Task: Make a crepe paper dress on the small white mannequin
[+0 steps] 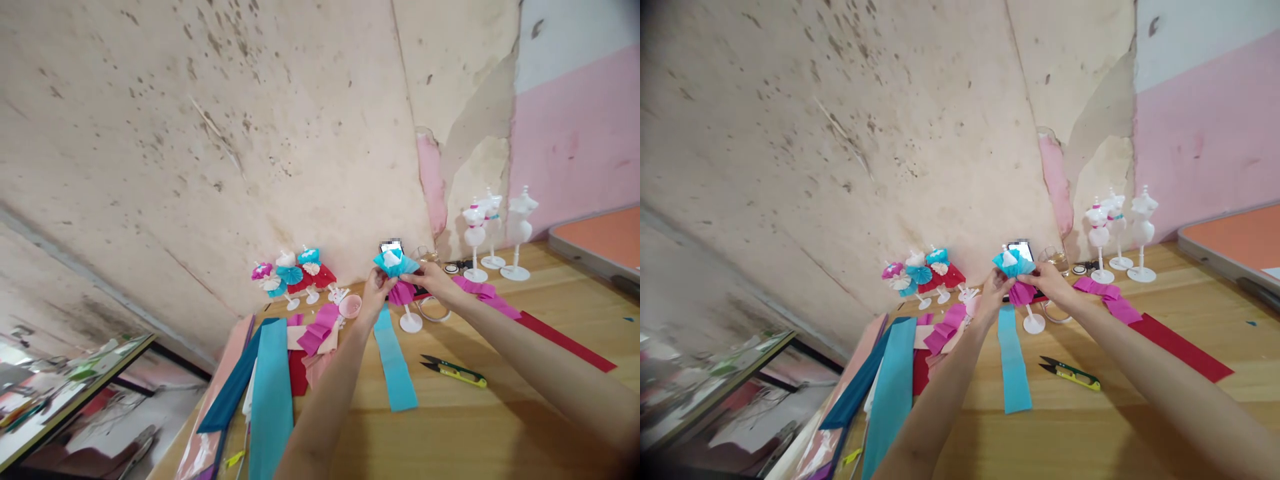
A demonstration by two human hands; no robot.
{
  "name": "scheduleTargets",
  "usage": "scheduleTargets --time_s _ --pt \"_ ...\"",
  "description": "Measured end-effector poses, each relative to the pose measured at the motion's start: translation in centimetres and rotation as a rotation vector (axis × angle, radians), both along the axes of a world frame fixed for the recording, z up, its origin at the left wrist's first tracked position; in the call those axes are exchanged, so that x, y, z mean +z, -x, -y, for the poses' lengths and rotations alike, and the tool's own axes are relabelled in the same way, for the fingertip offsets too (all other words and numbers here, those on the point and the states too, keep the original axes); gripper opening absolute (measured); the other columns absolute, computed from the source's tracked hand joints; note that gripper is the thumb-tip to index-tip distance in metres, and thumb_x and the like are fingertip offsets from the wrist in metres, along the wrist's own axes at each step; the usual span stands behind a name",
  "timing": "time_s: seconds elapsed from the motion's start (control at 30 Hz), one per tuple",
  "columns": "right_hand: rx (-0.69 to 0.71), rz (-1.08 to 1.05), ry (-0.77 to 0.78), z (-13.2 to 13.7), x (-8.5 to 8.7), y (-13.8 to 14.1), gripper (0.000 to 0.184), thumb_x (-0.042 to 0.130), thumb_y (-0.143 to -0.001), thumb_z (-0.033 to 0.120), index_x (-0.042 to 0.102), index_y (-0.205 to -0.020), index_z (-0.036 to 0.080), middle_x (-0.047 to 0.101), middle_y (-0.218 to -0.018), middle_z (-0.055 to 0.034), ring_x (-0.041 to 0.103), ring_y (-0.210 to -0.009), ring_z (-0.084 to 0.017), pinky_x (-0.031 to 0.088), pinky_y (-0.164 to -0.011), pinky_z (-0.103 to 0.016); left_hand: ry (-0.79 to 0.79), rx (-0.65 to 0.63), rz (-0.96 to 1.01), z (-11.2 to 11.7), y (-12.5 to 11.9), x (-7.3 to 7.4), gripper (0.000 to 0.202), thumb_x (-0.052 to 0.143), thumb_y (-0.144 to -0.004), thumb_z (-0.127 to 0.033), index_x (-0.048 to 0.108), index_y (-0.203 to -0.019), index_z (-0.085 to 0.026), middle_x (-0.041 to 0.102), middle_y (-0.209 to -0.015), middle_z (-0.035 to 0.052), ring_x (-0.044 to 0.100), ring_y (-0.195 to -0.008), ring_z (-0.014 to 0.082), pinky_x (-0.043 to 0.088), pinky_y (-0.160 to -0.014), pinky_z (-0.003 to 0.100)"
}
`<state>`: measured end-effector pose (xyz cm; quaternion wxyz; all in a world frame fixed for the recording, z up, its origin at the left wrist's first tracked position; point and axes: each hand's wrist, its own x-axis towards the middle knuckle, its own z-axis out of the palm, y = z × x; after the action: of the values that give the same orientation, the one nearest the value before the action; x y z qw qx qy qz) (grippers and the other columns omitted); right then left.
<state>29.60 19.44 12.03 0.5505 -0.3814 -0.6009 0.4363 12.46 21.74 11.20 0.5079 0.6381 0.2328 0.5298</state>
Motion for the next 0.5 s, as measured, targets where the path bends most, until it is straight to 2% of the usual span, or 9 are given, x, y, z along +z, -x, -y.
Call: scheduleTargets --time_s 0.13,0.3,0.4,0.5 --pt "0.040 -0.075 0.035 1.8 1.2 1.0 0.040 0.071 -0.075 0.053 0.068 -0.092 0.016 0.063 -0.075 -0.0001 0.049 -0.062 -0.011 0.038 -0.060 -0.027 0.109 -0.079 0.148 1.4 0.4 1.0 0.051 0.073 -0.079 -0.038 0.054 -0.123 -0.019 0.065 -0.120 0.0085 0.060 -0.115 0.0204 0.042 -0.104 0.036" --pt "0.092 -0.294 0.142 4.5 1.8 3.3 0.029 0.077 -0.075 0.044 0.069 -0.088 0.019 0.062 -0.076 0.0003 0.050 -0.061 -0.010 0.037 -0.056 -0.025 0.285 -0.093 0.288 4.2 1.3 1.5 0.041 0.074 -0.078 -0.035 0.061 -0.114 -0.019 0.066 -0.116 0.0070 0.062 -0.108 0.0197 0.045 -0.098 0.032" --pt "0.020 -0.329 0.103 6.0 1.6 4.9 0.027 0.076 -0.076 0.043 0.069 -0.089 0.020 0.065 -0.081 -0.0014 0.055 -0.067 -0.013 0.044 -0.062 -0.026 0.374 -0.042 0.354 5.8 1.8 1.3 0.036 0.072 -0.079 -0.034 0.063 -0.111 -0.020 0.065 -0.119 0.0069 0.062 -0.106 0.0202 0.047 -0.096 0.033" --pt "-0.116 -0.245 0.022 7.2 1.8 5.6 0.026 0.073 -0.079 0.044 0.069 -0.092 0.021 0.066 -0.079 -0.0020 0.057 -0.069 -0.015 0.048 -0.066 -0.029 0.412 0.045 0.425 7.0 2.1 1.6 0.032 0.071 -0.080 -0.035 0.064 -0.108 -0.023 0.064 -0.119 0.0057 0.062 -0.106 0.0196 0.048 -0.096 0.033"
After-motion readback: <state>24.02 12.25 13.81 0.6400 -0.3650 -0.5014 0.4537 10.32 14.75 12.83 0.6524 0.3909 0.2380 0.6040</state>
